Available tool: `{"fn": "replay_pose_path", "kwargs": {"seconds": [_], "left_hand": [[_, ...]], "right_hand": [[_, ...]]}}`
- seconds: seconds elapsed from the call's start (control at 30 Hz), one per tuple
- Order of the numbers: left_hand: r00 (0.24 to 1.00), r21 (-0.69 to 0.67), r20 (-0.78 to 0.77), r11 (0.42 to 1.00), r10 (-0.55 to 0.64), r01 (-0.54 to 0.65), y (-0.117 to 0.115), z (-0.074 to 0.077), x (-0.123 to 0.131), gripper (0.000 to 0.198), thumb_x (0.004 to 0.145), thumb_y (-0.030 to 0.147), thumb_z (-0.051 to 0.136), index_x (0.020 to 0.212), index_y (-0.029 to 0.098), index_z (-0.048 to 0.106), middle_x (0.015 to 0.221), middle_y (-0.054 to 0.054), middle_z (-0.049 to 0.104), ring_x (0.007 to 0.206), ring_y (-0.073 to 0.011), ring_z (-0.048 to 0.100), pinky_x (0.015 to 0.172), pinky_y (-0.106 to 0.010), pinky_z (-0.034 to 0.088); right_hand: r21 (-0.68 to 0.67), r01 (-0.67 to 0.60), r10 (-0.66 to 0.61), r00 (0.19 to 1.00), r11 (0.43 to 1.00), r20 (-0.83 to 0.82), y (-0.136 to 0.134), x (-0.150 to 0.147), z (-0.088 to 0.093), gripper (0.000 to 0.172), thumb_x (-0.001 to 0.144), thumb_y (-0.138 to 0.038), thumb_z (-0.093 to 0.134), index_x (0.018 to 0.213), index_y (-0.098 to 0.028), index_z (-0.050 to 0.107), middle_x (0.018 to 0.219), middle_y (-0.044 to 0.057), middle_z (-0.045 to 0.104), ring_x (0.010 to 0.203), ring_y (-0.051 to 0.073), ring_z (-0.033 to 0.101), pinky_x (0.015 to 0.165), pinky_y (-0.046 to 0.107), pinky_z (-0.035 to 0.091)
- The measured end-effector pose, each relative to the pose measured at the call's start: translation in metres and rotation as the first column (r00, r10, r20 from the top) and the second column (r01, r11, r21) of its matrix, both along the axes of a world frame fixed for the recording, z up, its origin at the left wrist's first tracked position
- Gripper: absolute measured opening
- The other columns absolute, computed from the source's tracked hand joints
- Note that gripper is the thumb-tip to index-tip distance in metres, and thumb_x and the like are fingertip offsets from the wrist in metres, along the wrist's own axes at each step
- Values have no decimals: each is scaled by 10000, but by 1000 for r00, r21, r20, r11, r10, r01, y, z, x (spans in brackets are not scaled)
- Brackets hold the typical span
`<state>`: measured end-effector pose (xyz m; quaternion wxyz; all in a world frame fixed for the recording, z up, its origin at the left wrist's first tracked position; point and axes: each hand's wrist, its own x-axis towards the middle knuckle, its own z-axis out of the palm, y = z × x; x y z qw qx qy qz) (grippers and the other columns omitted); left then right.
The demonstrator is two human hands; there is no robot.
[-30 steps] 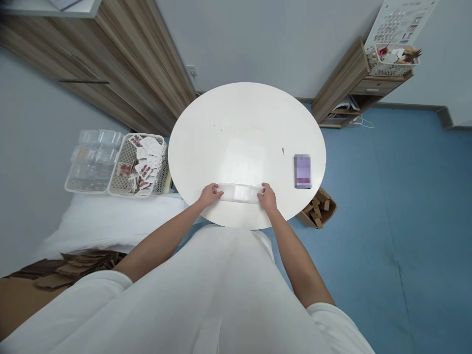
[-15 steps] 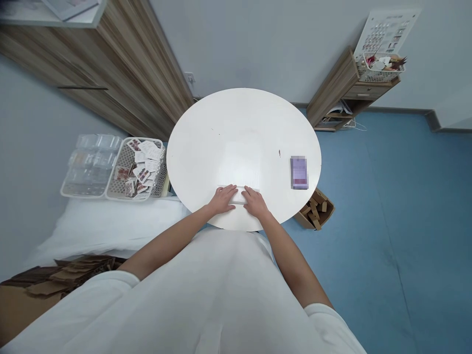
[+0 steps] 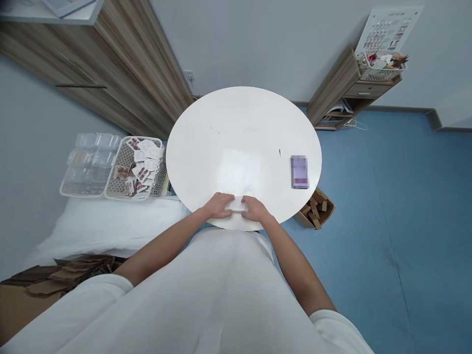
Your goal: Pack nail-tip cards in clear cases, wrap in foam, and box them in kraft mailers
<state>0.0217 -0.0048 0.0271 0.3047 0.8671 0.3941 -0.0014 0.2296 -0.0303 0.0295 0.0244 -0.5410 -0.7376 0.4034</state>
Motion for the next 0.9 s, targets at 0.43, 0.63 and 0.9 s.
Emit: {"fn": "replay_pose_path", "kwargs": {"seconds": [0.43,0.63,0.9], "left_hand": [[965,-407,55,888,258,-214,8,12,-17,503,733,509,479,1147,230,539,1187,-32,563,1061,-231,518,868,-299,391],[902,-438,90,830,423,-345,18,2,-36,330,731,478,479,813,193,626,816,-32,635,760,-194,565,663,-282,415],[737,-395,28,685,676,-613,22,-26,-39,335,709,429,501,528,192,348,515,44,339,489,-94,342,472,-236,258]], "right_hand": [[-222,107,-142,979,969,-146,16,11,20,304,754,-382,530,1025,-248,566,1155,48,543,1015,201,509,827,319,391],[-243,218,-262,951,945,-165,32,12,11,326,793,-484,439,905,-228,607,954,34,623,851,188,546,716,295,409],[-275,358,-408,900,892,-152,45,9,-5,283,723,-438,512,887,-214,567,894,23,603,703,147,529,586,252,403]]}}
